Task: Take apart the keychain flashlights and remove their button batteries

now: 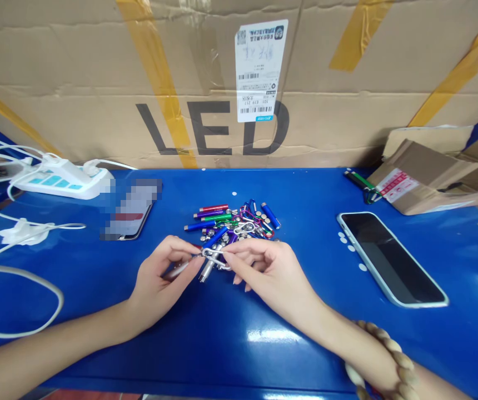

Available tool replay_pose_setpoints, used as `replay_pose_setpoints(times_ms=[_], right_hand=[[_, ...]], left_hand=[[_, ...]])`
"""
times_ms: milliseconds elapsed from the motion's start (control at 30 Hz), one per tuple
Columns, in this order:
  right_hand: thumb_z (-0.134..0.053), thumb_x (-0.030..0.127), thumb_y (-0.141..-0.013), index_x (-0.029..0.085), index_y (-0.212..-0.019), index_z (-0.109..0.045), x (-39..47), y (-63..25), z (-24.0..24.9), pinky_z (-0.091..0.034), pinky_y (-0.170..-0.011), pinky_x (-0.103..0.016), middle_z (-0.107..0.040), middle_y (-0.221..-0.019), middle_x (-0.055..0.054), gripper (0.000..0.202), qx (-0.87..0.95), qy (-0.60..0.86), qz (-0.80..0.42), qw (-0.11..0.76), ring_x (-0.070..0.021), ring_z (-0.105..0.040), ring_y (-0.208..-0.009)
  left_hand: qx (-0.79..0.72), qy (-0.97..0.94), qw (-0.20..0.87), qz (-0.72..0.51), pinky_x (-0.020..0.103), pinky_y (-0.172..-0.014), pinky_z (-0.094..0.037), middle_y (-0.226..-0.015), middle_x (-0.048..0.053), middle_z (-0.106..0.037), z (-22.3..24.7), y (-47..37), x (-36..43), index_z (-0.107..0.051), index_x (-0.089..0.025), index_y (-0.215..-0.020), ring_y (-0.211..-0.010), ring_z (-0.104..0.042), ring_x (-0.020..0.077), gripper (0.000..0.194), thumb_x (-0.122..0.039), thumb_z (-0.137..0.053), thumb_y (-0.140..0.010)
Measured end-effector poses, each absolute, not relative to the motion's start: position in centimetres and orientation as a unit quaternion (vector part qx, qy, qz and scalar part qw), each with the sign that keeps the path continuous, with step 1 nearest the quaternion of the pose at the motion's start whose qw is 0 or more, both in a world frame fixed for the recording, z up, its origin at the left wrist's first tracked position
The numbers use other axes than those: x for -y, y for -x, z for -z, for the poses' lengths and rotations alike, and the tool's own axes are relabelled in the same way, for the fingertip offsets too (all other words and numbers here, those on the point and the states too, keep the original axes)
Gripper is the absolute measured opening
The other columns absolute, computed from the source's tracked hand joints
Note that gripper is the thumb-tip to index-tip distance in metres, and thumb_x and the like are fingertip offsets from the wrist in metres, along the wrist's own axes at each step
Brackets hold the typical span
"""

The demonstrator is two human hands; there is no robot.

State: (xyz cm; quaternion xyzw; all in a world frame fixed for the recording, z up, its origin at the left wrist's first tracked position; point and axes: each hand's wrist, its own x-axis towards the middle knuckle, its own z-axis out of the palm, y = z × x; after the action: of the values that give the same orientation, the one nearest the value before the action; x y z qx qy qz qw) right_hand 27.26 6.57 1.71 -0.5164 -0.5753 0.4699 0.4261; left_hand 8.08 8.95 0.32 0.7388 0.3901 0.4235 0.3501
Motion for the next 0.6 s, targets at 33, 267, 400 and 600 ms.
replay_pose_setpoints(times_ms=[33,267,400,600], right_hand=[[-0.066,0.035,-0.080,0.019,-0.089,-0.071,-6.49,-27.26,-1.65,-0.049,-0.043,-0.020,-0.064,-0.058,0.000,0.020,0.591,0.521,-0.439,0.431,-0.0110,-0.059,-0.048],[-0.062,0.033,-0.083,0.020,-0.087,-0.067,-6.34,-27.33,-1.78,-0.050,-0.048,-0.021,-0.067,-0.066,0.000,0.015,0.651,0.519,-0.381,0.402,-0.0117,-0.062,-0.055],[-0.063,0.037,-0.083,0.017,-0.082,-0.066,-6.44,-27.22,-1.66,-0.050,-0.049,-0.021,-0.067,-0.065,-0.001,0.020,0.647,0.513,-0.404,0.393,-0.0117,-0.062,-0.054],[-0.062,0.030,-0.083,0.016,-0.069,-0.059,-6.05,-27.10,-1.60,-0.046,-0.045,-0.018,-0.062,-0.055,0.001,0.020,0.667,0.502,-0.367,0.411,-0.0082,-0.056,-0.044]], left_hand=[[-0.385,-0.743,0.334,-0.434,0.018,-0.043,-0.029,-0.061,-0.003,-0.050,-0.21,-8.05,-8.95,-0.054,-0.018,-0.081,-0.051,-0.043,0.0086,0.007,-0.022,-0.058,-0.085],[-0.360,-0.766,0.325,-0.422,0.021,-0.049,-0.036,-0.079,0.001,-0.050,0.25,-7.76,-8.93,-0.053,-0.020,-0.089,-0.066,-0.048,0.0120,0.005,-0.017,-0.050,-0.091],[-0.337,-0.778,0.329,-0.416,0.021,-0.052,-0.038,-0.081,0.002,-0.050,0.38,-7.70,-8.95,-0.053,-0.019,-0.089,-0.070,-0.051,0.0128,0.004,-0.016,-0.051,-0.090],[-0.317,-0.783,0.322,-0.427,0.023,-0.060,-0.042,-0.082,0.001,-0.050,0.58,-7.79,-9.04,-0.054,-0.020,-0.087,-0.075,-0.053,0.0132,0.004,-0.016,-0.054,-0.089]])
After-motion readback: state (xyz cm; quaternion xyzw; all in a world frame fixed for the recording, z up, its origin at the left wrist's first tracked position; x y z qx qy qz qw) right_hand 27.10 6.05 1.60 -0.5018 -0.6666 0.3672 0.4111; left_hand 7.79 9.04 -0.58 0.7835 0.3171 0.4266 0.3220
